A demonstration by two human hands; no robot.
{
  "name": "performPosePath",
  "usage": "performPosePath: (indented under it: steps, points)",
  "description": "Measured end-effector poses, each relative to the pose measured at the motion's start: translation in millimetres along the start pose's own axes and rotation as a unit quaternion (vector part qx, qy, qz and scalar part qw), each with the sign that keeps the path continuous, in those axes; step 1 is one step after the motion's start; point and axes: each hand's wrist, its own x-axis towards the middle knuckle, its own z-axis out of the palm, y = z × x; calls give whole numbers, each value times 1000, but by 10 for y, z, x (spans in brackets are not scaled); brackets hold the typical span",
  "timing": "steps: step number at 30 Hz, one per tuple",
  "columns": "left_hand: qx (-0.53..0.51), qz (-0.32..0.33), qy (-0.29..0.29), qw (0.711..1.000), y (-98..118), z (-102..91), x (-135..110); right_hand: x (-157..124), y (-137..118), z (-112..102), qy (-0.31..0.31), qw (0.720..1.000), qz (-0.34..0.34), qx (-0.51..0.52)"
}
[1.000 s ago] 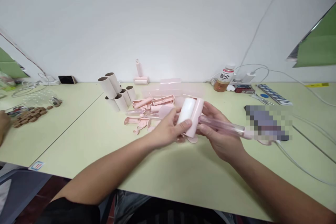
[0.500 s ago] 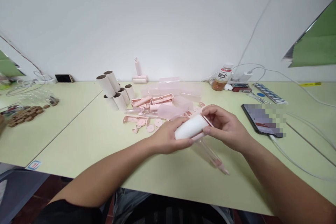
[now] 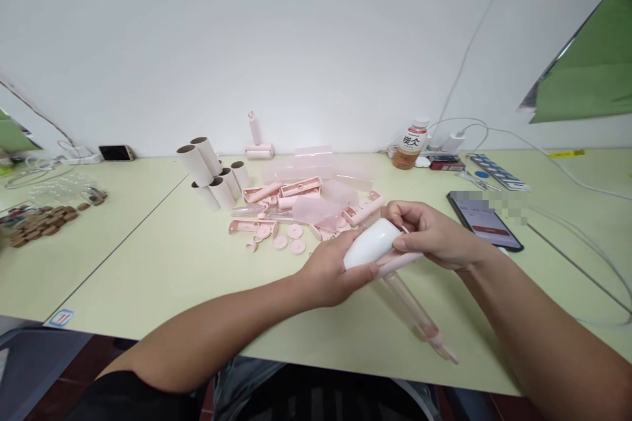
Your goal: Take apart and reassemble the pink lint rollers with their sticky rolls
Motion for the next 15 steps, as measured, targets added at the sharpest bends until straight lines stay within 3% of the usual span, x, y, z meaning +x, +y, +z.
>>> performPosePath:
  steps: [5,9,13,15]
  points:
    - [-17,-53,62,996,-40,111,-37,83,55,-32,25,999,3,22]
    - [-70,-63,106,990,-43,169,-54,95,68,-29,15,999,-33,-10]
    - [-192,-90,218,953,-34,87,22,88,98,-76,64,993,-69,-75]
    - [-247,-105,236,934,-32,2,58,85,111,-140,103,987,-73,-97]
